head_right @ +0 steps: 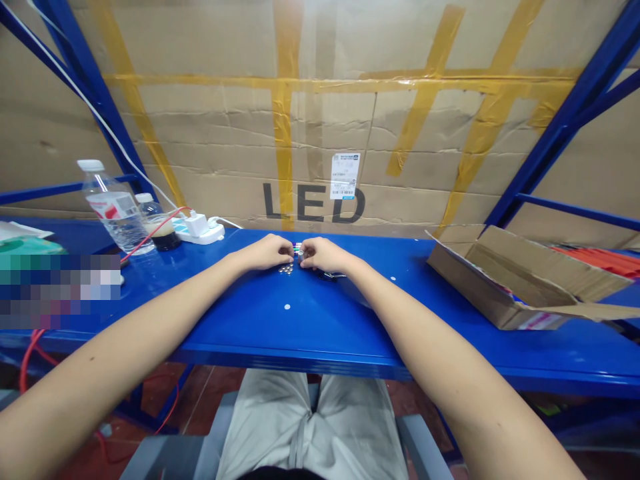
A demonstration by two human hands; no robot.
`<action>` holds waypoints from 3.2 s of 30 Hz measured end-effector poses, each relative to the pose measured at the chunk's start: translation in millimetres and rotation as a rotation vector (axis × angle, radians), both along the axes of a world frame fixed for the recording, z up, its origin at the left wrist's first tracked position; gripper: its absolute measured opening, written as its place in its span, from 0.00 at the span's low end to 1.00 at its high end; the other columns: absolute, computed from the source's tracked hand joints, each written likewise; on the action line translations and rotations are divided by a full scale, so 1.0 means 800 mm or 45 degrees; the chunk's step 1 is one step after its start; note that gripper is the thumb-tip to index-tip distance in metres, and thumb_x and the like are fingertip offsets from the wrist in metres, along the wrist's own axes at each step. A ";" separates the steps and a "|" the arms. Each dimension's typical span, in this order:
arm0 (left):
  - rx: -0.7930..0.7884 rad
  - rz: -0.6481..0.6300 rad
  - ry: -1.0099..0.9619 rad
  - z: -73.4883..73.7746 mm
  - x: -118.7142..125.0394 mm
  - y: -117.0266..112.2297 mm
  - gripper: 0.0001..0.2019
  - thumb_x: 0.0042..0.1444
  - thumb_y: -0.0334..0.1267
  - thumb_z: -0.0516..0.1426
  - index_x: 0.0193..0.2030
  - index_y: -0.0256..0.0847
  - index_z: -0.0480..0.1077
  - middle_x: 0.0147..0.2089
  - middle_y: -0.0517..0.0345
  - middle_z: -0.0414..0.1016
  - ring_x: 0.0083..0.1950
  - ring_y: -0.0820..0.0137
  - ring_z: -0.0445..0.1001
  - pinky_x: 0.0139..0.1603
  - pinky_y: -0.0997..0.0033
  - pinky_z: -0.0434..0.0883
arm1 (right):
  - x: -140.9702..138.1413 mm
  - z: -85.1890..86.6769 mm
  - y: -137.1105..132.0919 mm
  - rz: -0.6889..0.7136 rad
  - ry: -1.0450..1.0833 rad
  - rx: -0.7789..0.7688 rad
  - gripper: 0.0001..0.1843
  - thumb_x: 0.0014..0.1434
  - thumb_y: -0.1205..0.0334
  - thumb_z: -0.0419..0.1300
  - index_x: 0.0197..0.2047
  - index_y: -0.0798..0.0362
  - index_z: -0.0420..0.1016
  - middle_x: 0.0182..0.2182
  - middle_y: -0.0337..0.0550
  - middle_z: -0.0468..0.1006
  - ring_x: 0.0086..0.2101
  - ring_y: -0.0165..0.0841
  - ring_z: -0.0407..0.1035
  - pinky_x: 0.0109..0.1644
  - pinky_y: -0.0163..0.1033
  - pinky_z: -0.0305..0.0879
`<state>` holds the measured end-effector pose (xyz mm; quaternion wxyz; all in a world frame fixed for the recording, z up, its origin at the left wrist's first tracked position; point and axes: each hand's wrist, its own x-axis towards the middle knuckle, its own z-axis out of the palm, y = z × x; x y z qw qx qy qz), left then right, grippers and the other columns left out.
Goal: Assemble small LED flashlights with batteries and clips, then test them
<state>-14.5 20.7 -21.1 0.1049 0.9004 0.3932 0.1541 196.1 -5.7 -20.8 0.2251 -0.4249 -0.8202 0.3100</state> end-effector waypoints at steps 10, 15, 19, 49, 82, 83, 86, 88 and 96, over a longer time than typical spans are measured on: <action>0.002 0.042 0.055 0.005 -0.003 -0.002 0.09 0.54 0.34 0.57 0.37 0.40 0.79 0.37 0.53 0.81 0.35 0.67 0.75 0.37 0.70 0.65 | 0.000 0.002 -0.002 -0.012 -0.040 0.027 0.06 0.53 0.70 0.63 0.35 0.54 0.71 0.33 0.41 0.79 0.32 0.33 0.73 0.39 0.38 0.68; 0.058 0.110 0.113 0.007 -0.009 0.002 0.12 0.52 0.29 0.55 0.38 0.40 0.80 0.39 0.51 0.81 0.37 0.66 0.75 0.41 0.70 0.66 | 0.000 0.002 -0.001 -0.003 -0.028 0.009 0.06 0.54 0.70 0.63 0.36 0.54 0.73 0.34 0.41 0.80 0.35 0.33 0.74 0.42 0.38 0.69; -0.031 0.037 0.156 0.013 -0.013 0.000 0.11 0.53 0.34 0.56 0.38 0.41 0.80 0.37 0.53 0.81 0.35 0.66 0.75 0.38 0.70 0.66 | -0.001 0.003 -0.001 -0.004 -0.045 0.018 0.05 0.54 0.70 0.63 0.36 0.54 0.73 0.35 0.42 0.80 0.34 0.33 0.74 0.42 0.39 0.69; 0.066 -0.199 -0.515 0.040 0.007 -0.026 0.07 0.51 0.31 0.61 0.39 0.37 0.75 0.37 0.57 0.79 0.40 0.70 0.75 0.40 0.72 0.69 | -0.003 0.005 -0.005 -0.010 -0.023 -0.005 0.05 0.54 0.70 0.62 0.37 0.55 0.73 0.32 0.41 0.78 0.32 0.32 0.72 0.39 0.37 0.68; -0.660 -0.042 -1.202 0.010 0.024 -0.016 0.07 0.60 0.34 0.59 0.43 0.38 0.68 0.43 0.50 0.78 0.44 0.66 0.78 0.39 0.61 0.80 | 0.062 0.026 0.024 -0.254 -0.532 0.303 0.08 0.46 0.71 0.67 0.31 0.50 0.83 0.31 0.44 0.83 0.31 0.37 0.73 0.34 0.38 0.65; -0.679 -0.054 -1.215 0.010 0.025 -0.017 0.07 0.59 0.33 0.60 0.44 0.38 0.68 0.43 0.49 0.78 0.44 0.66 0.77 0.39 0.60 0.81 | 0.059 0.023 0.023 -0.235 -0.542 0.291 0.08 0.46 0.72 0.66 0.30 0.50 0.83 0.30 0.44 0.83 0.31 0.37 0.73 0.34 0.39 0.65; -0.710 -0.057 -1.234 0.008 0.027 -0.017 0.08 0.58 0.32 0.60 0.45 0.36 0.70 0.45 0.46 0.78 0.44 0.66 0.77 0.40 0.59 0.80 | 0.051 0.018 0.022 -0.219 -0.550 0.250 0.10 0.47 0.75 0.64 0.28 0.51 0.82 0.29 0.44 0.83 0.30 0.37 0.73 0.35 0.39 0.65; -0.704 -0.034 -1.223 0.007 0.028 -0.017 0.09 0.58 0.32 0.60 0.45 0.35 0.71 0.46 0.45 0.79 0.45 0.66 0.77 0.41 0.61 0.79 | 0.047 0.020 0.019 -0.224 -0.494 0.269 0.08 0.49 0.74 0.64 0.29 0.52 0.82 0.29 0.44 0.82 0.31 0.37 0.73 0.37 0.40 0.65; -0.375 -0.047 -0.966 0.004 0.022 -0.008 0.12 0.57 0.41 0.62 0.44 0.36 0.78 0.44 0.49 0.80 0.42 0.68 0.75 0.45 0.65 0.71 | 0.026 0.034 0.006 -0.323 0.258 0.508 0.07 0.57 0.63 0.61 0.35 0.55 0.80 0.34 0.46 0.82 0.36 0.37 0.73 0.45 0.43 0.68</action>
